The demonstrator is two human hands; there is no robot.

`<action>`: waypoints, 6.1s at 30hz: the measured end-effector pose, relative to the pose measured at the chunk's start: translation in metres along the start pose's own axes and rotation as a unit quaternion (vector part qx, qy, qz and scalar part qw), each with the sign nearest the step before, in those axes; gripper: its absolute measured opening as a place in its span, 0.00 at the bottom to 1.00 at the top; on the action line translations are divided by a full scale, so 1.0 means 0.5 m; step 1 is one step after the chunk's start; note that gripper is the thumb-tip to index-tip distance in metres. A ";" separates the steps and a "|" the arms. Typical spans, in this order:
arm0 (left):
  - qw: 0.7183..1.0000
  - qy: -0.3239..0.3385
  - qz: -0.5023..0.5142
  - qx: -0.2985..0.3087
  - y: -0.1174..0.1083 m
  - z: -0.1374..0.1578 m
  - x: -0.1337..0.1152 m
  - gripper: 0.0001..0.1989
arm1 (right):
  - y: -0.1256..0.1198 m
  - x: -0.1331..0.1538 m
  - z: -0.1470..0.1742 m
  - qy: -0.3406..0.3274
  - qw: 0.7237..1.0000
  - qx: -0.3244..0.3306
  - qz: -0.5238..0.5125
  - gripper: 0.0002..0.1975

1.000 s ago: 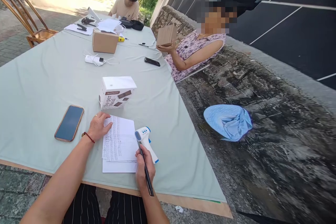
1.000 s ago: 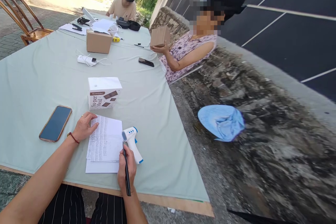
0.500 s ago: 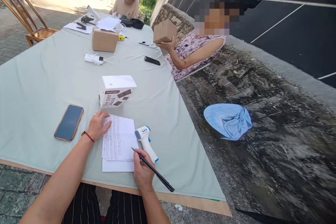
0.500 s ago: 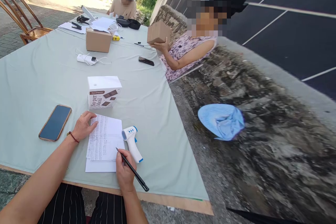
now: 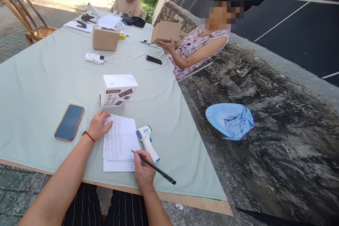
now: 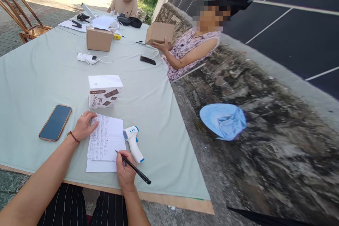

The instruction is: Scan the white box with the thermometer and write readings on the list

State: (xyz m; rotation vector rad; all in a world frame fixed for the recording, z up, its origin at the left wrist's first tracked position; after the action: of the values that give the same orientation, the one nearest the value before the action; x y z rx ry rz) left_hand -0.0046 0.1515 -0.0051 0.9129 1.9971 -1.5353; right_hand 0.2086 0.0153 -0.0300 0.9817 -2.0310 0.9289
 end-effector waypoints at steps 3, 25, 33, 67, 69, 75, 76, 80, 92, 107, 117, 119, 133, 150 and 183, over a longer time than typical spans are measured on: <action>1.000 0.006 -0.011 0.016 0.000 -0.002 -0.004 0.09 | 0.002 0.007 0.005 -0.002 1.000 0.007 -0.009 0.07; 0.934 0.006 -0.219 0.283 0.005 0.013 -0.066 0.67 | 0.024 0.043 0.008 0.044 0.995 0.077 -0.051 0.05; 0.898 0.000 -0.280 0.341 0.011 0.028 -0.083 0.72 | 0.022 0.047 0.005 0.049 0.994 0.087 -0.047 0.06; 0.895 0.000 -0.272 0.353 0.014 0.026 -0.079 0.73 | 0.025 0.041 0.005 0.051 0.990 0.128 -0.029 0.05; 0.894 -0.001 -0.273 0.355 0.014 0.026 -0.079 0.73 | 0.024 0.041 0.005 0.052 0.991 0.116 -0.033 0.05; 0.891 -0.001 -0.284 0.354 0.014 0.026 -0.080 0.73 | 0.025 0.041 0.005 0.047 0.992 0.116 -0.023 0.05; 0.891 -0.002 -0.283 0.354 0.014 0.027 -0.081 0.73 | 0.025 0.041 0.005 0.047 0.992 0.119 -0.021 0.05; 0.894 -0.002 -0.274 0.354 0.012 0.027 -0.082 0.73 | 0.025 0.040 0.005 0.044 0.992 0.121 -0.018 0.05; 0.898 0.006 -0.270 0.347 0.014 0.028 -0.076 0.73 | 0.025 0.039 0.006 0.043 0.992 0.122 -0.010 0.05; 0.899 0.007 -0.266 0.347 0.015 0.028 -0.075 0.72 | 0.024 0.039 0.004 0.043 0.992 0.116 -0.013 0.05; 0.896 0.001 -0.274 0.350 0.015 0.027 -0.077 0.73 | 0.021 0.037 0.008 0.039 0.994 0.101 -0.025 0.06; 0.896 0.003 -0.274 0.349 0.015 0.027 -0.076 0.73 | 0.020 0.035 0.010 0.043 0.995 0.086 -0.024 0.05; 0.909 0.015 -0.248 0.333 0.022 0.028 -0.064 0.72 | 0.010 0.047 0.012 -0.032 0.998 0.057 0.023 0.05; 0.996 -0.078 -0.010 -0.046 -0.001 -0.008 -0.005 0.15 | 0.053 -0.024 -0.127 -0.278 0.857 0.330 0.281 0.25; 0.937 -0.116 0.328 -0.034 -0.017 -0.028 0.013 0.30 | 0.101 0.000 -0.238 0.109 0.968 0.115 -0.197 0.22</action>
State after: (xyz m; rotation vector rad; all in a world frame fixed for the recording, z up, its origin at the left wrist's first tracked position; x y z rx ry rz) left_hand -0.0147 0.1652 0.0000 1.1555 1.3665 -1.1198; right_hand 0.1982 0.1355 0.0154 1.2891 -1.4955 1.0154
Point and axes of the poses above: each hand's wrist, its own z-axis away from the middle knuckle, its own y-axis out of the palm, x = y × z, the point moved 3 cm from there along -z, towards the middle knuckle, and after that the axes turned 11 degrees about -y, right-handed, at the moved point
